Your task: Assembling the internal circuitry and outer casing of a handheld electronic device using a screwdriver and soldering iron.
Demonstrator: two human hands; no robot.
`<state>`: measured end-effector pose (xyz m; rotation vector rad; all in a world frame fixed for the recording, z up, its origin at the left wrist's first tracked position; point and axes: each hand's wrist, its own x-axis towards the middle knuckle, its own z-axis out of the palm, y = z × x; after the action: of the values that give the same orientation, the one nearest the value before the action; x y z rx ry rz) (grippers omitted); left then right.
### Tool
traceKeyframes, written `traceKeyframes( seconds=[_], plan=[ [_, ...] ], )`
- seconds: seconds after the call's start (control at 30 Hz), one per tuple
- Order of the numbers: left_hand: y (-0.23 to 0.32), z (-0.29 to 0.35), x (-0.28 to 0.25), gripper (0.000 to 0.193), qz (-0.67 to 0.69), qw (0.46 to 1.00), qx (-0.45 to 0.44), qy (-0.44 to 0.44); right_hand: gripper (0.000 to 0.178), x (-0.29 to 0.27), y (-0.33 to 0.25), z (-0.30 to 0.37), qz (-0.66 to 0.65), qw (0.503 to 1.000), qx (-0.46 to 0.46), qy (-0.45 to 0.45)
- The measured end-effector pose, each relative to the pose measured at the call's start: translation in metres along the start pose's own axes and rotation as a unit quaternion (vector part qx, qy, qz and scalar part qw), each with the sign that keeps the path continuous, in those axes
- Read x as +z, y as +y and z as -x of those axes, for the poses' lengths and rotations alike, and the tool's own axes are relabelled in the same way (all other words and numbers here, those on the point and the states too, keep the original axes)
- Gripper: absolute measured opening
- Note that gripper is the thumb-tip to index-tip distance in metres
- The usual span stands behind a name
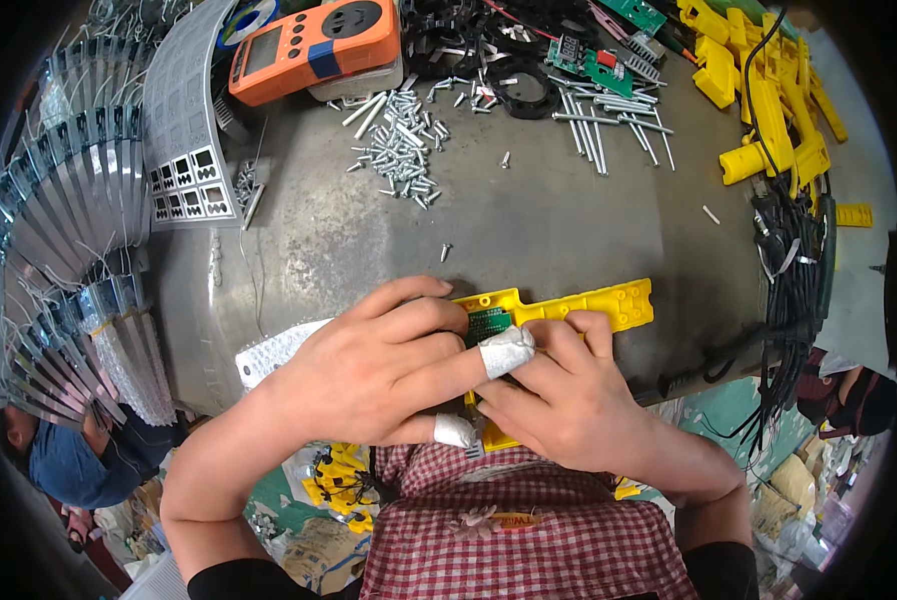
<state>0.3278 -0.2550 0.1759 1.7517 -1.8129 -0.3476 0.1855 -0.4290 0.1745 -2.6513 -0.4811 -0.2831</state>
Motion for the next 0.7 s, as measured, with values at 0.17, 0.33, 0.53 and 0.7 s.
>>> traceKeyframes(
  seconds=[0.17,0.33,0.53,0.7],
  plan=[
    [0.002,0.007,-0.004,0.078,0.051,0.996,-0.077,-0.013,0.023,-0.002,0.001,-0.005,-0.034,0.999,0.021,-0.009],
    [0.000,0.007,0.000,0.103,0.067,0.992,-0.081,0.072,0.022,0.000,0.009,-0.014,-0.093,0.994,0.028,0.044],
    [0.000,0.009,0.002,0.113,0.075,0.990,-0.089,0.076,0.014,0.012,0.021,-0.038,-0.122,0.990,0.031,0.067],
    [0.000,0.009,0.002,0.115,0.084,0.990,-0.091,0.068,0.014,0.016,0.015,-0.046,-0.134,0.984,0.076,0.091]
  ],
)
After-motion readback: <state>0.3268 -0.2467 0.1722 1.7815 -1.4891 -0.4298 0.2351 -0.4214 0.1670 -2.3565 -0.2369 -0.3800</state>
